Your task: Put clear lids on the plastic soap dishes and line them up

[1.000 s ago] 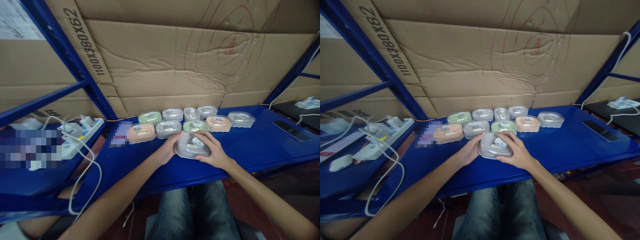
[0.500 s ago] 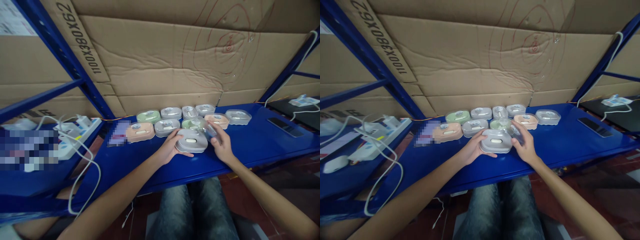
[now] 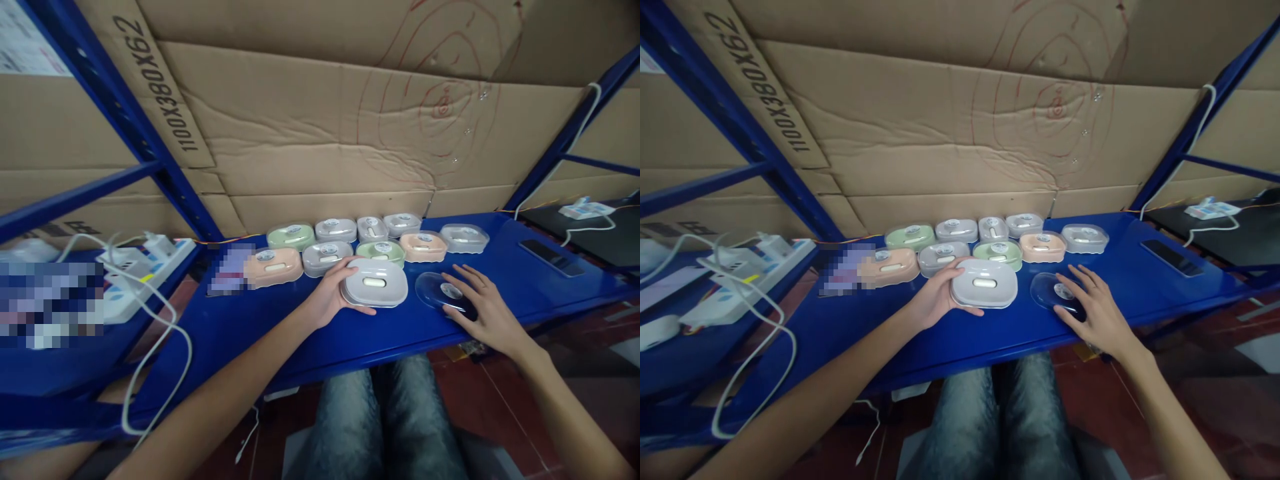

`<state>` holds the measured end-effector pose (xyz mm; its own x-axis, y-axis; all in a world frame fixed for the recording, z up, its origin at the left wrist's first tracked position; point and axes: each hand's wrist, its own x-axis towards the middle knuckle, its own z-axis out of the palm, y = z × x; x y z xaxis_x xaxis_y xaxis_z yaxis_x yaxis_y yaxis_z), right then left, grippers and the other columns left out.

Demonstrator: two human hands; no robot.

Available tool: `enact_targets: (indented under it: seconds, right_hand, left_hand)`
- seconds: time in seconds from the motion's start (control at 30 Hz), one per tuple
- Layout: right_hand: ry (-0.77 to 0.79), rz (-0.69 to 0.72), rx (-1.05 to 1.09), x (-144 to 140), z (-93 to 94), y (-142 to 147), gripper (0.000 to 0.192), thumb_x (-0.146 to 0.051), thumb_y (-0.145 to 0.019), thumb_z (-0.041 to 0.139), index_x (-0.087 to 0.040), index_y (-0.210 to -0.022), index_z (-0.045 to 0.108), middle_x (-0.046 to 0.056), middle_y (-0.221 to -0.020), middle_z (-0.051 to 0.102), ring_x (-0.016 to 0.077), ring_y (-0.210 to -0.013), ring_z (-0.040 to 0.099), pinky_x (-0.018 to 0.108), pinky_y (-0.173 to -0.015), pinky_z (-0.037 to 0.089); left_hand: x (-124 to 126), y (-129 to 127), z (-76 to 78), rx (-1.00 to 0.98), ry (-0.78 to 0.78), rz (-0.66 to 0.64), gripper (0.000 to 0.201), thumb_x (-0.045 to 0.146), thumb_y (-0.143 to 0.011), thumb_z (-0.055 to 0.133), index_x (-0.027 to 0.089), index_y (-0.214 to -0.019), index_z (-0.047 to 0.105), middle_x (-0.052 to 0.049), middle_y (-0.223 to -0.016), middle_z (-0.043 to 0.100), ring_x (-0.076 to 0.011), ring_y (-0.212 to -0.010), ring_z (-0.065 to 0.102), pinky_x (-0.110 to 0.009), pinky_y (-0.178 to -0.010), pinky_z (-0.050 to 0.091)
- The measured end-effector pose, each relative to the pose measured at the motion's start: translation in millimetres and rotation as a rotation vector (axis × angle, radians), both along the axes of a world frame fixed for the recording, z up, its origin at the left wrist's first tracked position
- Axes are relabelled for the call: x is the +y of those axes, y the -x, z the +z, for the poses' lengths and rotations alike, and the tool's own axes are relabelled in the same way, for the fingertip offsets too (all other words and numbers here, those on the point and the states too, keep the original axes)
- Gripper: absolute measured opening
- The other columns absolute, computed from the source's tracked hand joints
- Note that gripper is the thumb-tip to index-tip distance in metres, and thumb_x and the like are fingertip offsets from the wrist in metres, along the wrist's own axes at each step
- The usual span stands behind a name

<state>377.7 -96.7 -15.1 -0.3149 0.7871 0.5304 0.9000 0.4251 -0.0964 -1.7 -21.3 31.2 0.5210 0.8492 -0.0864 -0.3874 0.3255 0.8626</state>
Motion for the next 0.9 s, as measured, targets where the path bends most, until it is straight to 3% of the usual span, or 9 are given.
enact_targets:
  seconds: [0.1,0.23,0.33,0.53,0.7,0.8,0.9]
  right_hand:
    - [-0.052,0.079,0.103,4.7,14.4,36.8,0.077,-0.051,-0.103,0.073,-0.033,-0.172,0.043,0.016,-0.174,0.047,0.0439,-0.161,0.045,0.073,-0.128,0.043]
    - [0.033,0.258,0.129,17.1,25.5,91.7,0.105,-0.06,-0.094,0.084,-0.036,-0.179,0.028,0.017,-0.175,0.042,0.0447,-0.161,0.044,0.07,-0.129,0.045]
    - [0.047,0.335,0.173,28.6,21.5,116.4,0.102,-0.055,-0.097,0.082,-0.038,-0.18,0.025,0.017,-0.168,0.049,0.0418,-0.154,0.053,0.064,-0.126,0.051]
    - [0.052,0.338,0.241,31.0,8.7,122.2,0.087,-0.053,-0.101,0.077,-0.041,-0.177,0.036,0.016,-0.162,0.047,0.0403,-0.149,0.056,0.061,-0.122,0.055]
    - [-0.003,0.325,0.284,28.0,4.3,119.6,0.078,-0.056,-0.102,0.074,-0.039,-0.173,0.047,0.016,-0.158,0.049,0.0417,-0.143,0.06,0.061,-0.116,0.058]
    - [-0.053,0.293,0.319,30.4,4.0,120.4,0.074,-0.06,-0.105,0.067,-0.037,-0.173,0.048,0.016,-0.158,0.051,0.0421,-0.145,0.059,0.06,-0.115,0.058]
    - [-0.159,0.246,0.373,31.7,6.7,116.4,0.074,-0.067,-0.106,0.061,-0.035,-0.172,0.05,0.017,-0.158,0.053,0.0429,-0.145,0.059,0.06,-0.116,0.057]
  left_hand:
    - [-0.2,0.8,1.1,-0.016,0.013,-0.032,0.045,0.042,-0.091,0.079,0.024,-0.131,0.068,-0.016,-0.149,0.067,-0.0465,-0.135,0.066,-0.071,-0.084,0.07]
    - [-1.3,2.0,3.1,-0.019,0.004,-0.104,0.049,0.044,-0.093,0.078,0.025,-0.137,0.068,-0.017,-0.158,0.062,-0.0481,-0.139,0.065,-0.069,-0.086,0.07]
    - [-1.9,2.1,2.8,-0.012,-0.008,-0.127,0.052,0.048,-0.094,0.077,0.027,-0.14,0.067,-0.017,-0.159,0.062,-0.0466,-0.131,0.07,-0.064,-0.081,0.071]
    - [-0.9,-4.8,-3.9,0.004,0.036,-0.115,0.052,0.057,-0.103,0.066,0.022,-0.142,0.066,-0.019,-0.135,0.076,-0.0382,-0.101,0.08,-0.051,-0.072,0.07]
    - [-0.1,-10.5,-7.5,-0.029,0.071,-0.126,0.056,0.064,-0.104,0.059,0.019,-0.135,0.072,-0.019,-0.128,0.079,-0.0401,-0.103,0.08,-0.05,-0.07,0.068]
    - [-0.4,-11.6,-11.4,0.009,0.065,-0.103,0.055,0.065,-0.1,0.065,0.021,-0.132,0.074,-0.018,-0.127,0.079,-0.0376,-0.1,0.079,-0.047,-0.069,0.067]
    - [0.4,-10.2,-16.1,0.109,0.02,0.026,0.046,0.046,-0.09,0.081,0.023,-0.129,0.073,-0.012,-0.118,0.08,-0.0298,-0.097,0.076,-0.037,-0.072,0.062]
